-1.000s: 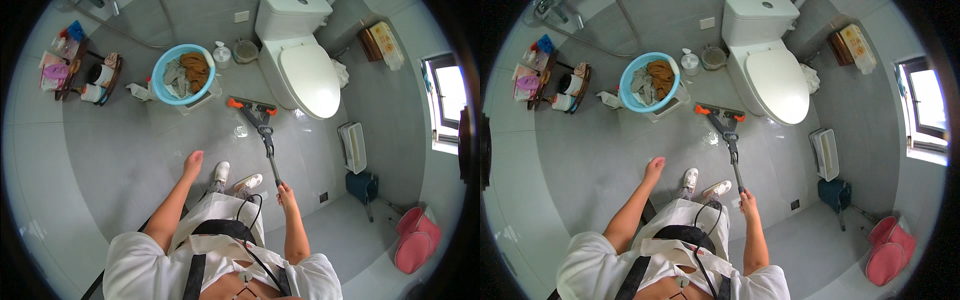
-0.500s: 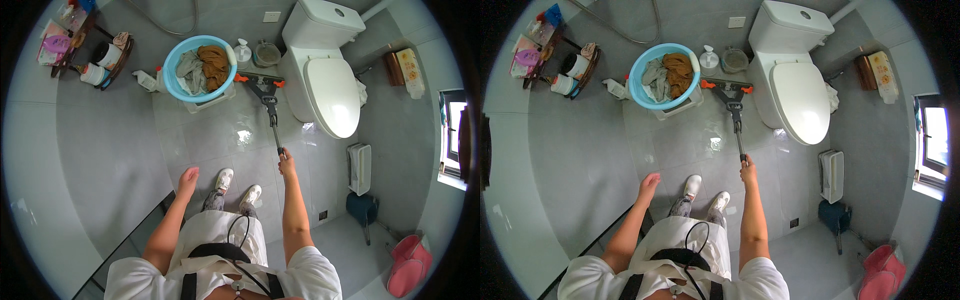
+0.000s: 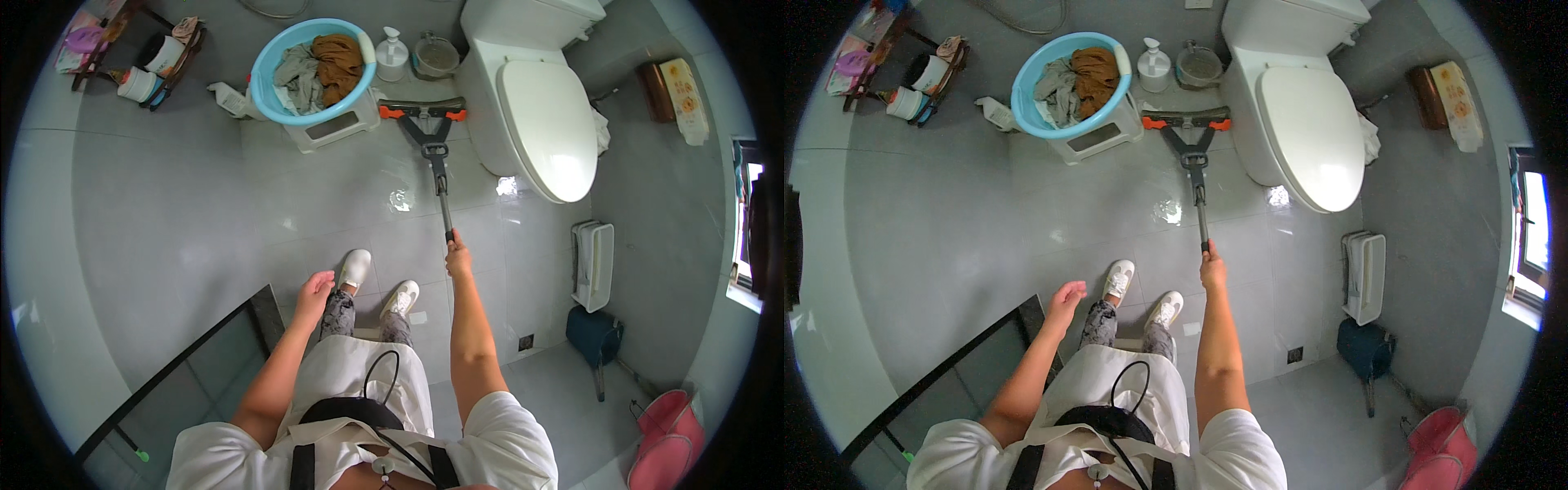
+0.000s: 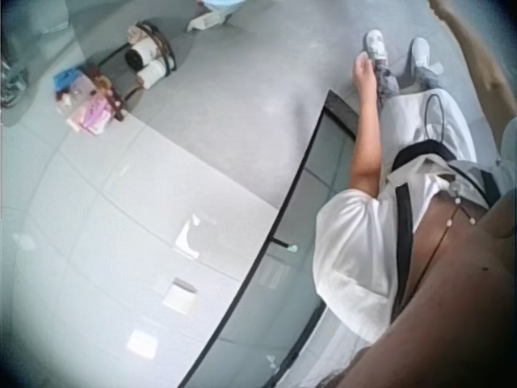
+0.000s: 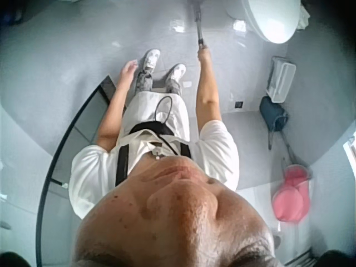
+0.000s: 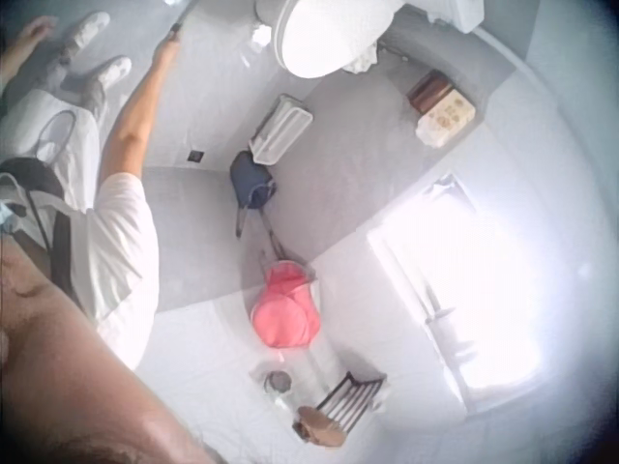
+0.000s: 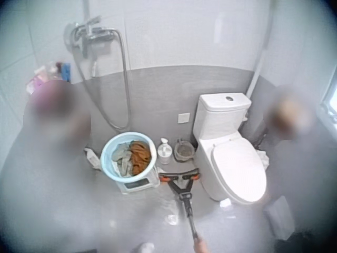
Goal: The person squeezes a sponge mop into a bucket of water, mops the bathroom floor, rinses and wrings a cloth in a basin of laundry, and then exits the bathroom.
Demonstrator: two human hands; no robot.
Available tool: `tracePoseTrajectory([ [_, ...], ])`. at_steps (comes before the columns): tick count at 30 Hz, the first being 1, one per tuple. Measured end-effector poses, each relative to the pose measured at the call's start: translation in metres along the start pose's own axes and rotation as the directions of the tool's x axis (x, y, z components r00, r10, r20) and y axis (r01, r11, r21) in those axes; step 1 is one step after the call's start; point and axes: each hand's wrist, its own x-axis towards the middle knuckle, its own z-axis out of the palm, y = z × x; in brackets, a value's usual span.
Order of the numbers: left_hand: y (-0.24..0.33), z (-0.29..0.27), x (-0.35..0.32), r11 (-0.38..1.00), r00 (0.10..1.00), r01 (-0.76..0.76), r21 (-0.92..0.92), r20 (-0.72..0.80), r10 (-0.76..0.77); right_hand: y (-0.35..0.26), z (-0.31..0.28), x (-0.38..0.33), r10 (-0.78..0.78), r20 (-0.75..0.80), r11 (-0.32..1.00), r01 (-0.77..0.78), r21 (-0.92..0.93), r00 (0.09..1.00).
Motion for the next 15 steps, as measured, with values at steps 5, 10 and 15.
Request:
tracePoseTrajectory([
  [5,0.028,0.028,-0.005,0.996,0.995,-0.08,-0.026,0.063,0.081,0.059,-0.002,0.008,-0.093,-0.066,0.993,0.088,-0.079,0.993],
  [10,0.039,0.038,-0.02,0.993,0.987,-0.121,0.003,0.105,0.12,0.15,-0.026,-0.011,-0.187,-0.136,0.982,0.183,-0.043,0.973],
  [15,0.023,0.043,-0.03,0.994,0.989,-0.105,0.014,0.105,0.103,0.158,-0.078,-0.066,0.006,-0.071,0.997,-0.012,-0.083,0.997],
])
